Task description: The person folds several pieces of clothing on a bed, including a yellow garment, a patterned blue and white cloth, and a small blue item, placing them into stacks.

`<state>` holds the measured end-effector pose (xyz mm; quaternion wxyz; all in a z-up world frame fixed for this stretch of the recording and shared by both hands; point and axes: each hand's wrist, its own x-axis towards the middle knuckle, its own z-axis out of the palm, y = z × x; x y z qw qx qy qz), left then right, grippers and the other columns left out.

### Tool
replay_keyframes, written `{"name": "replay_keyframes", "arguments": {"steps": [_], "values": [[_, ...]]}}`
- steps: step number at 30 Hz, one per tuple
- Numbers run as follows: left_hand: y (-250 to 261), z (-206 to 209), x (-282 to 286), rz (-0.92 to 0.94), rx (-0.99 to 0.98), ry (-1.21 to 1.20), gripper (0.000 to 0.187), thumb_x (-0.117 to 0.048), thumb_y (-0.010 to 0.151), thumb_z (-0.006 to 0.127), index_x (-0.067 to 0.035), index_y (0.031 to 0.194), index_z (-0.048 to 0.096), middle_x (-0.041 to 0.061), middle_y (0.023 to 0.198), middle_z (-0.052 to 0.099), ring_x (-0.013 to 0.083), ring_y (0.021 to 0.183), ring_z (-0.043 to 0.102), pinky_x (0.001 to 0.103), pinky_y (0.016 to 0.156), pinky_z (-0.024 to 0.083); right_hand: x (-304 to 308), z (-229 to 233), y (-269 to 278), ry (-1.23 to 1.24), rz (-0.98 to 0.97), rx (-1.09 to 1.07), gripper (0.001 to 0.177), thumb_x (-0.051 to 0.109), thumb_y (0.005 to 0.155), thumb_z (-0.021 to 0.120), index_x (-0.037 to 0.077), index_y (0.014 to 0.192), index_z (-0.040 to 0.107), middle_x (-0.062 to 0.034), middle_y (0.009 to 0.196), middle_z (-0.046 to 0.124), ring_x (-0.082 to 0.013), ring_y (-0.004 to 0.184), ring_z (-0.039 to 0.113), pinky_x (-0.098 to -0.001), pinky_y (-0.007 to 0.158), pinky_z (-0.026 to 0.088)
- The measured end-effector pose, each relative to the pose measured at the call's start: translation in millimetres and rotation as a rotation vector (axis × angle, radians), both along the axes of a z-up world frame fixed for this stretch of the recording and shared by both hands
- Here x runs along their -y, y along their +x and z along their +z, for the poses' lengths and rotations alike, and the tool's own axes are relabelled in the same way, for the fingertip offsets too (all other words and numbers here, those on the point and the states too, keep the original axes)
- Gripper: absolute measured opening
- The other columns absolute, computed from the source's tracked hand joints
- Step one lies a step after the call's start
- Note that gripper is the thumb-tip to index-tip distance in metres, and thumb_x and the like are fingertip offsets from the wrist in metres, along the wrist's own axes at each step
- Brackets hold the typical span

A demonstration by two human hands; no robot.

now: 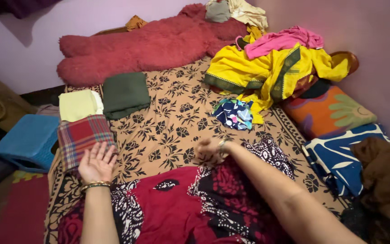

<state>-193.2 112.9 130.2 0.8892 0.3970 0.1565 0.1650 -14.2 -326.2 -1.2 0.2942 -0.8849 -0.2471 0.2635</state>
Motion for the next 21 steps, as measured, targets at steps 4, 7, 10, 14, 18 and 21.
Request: {"name": "replay_keyframes", "arguments": {"steps": [4, 7, 10, 14, 18, 21], "values": [[0.2, -9.7, 29.2, -0.092, -0.014, 0.050, 0.066, -0.047, 0.100, 0.039, -0.003, 0.149, 0.039, 0.017, 0.158, 0.046, 0.0372, 0.143, 0.048, 0.052, 0.117, 0.033, 75.2, -11.8, 29.6, 0.184, -0.766, 0.118, 0.056, 0.030, 0.085, 0.075, 0.007, 0.135, 0.063, -0.0182, 0.113, 0.077, -0.0225, 0.094, 0.071, -0.0326, 0.083, 0.055], [9.4, -20.2, 44.3, -0.144, -0.085, 0.084, 0.065, -0.047, 0.100, 0.039, -0.005, 0.148, 0.041, 0.015, 0.157, 0.047, 0.0368, 0.139, 0.050, 0.051, 0.113, 0.037, 96.5, -14.1, 49.1, 0.719, -1.219, -0.025, 0.048, 0.015, 0.086, 0.072, 0.004, 0.131, 0.062, -0.0184, 0.116, 0.071, -0.0221, 0.088, 0.065, -0.0391, 0.076, 0.054], [16.7, -32.0, 50.4, -0.184, -0.157, 0.113, 0.064, -0.047, 0.100, 0.038, -0.005, 0.148, 0.043, 0.014, 0.155, 0.050, 0.0352, 0.136, 0.052, 0.049, 0.110, 0.038, 99.3, -19.2, 66.1, 1.097, -1.418, -0.368, 0.038, 0.010, 0.089, 0.066, 0.007, 0.126, 0.058, -0.0114, 0.107, 0.062, -0.0208, 0.077, 0.056, -0.0414, 0.061, 0.048], [21.6, -40.9, 49.2, -0.196, -0.198, 0.140, 0.063, -0.045, 0.100, 0.039, -0.004, 0.148, 0.044, 0.015, 0.152, 0.053, 0.0341, 0.134, 0.055, 0.048, 0.108, 0.041, 98.2, -28.8, 83.0, 1.310, -1.463, -0.698, 0.019, 0.012, 0.092, 0.058, 0.002, 0.109, 0.059, -0.0125, 0.083, 0.061, -0.0224, 0.054, 0.052, -0.0333, 0.042, 0.045], [23.6, -43.9, 44.3, -0.196, -0.191, 0.147, 0.063, -0.046, 0.101, 0.039, -0.003, 0.147, 0.044, 0.015, 0.152, 0.053, 0.0339, 0.132, 0.056, 0.047, 0.106, 0.042, 90.0, -30.8, 90.8, 1.241, -1.533, -0.639, 0.012, 0.010, 0.089, 0.065, 0.003, 0.099, 0.064, -0.0089, 0.080, 0.063, -0.0185, 0.054, 0.053, -0.0304, 0.043, 0.045], [29.3, -44.5, 44.0, -0.190, -0.250, 0.192, 0.063, -0.046, 0.101, 0.040, -0.003, 0.147, 0.045, 0.015, 0.151, 0.054, 0.0326, 0.131, 0.057, 0.046, 0.105, 0.043, 72.9, -18.5, 77.2, 1.195, -1.515, -0.375, 0.010, 0.007, 0.085, 0.070, 0.001, 0.093, 0.070, -0.0087, 0.083, 0.068, -0.0190, 0.059, 0.060, -0.0314, 0.048, 0.049]]}}
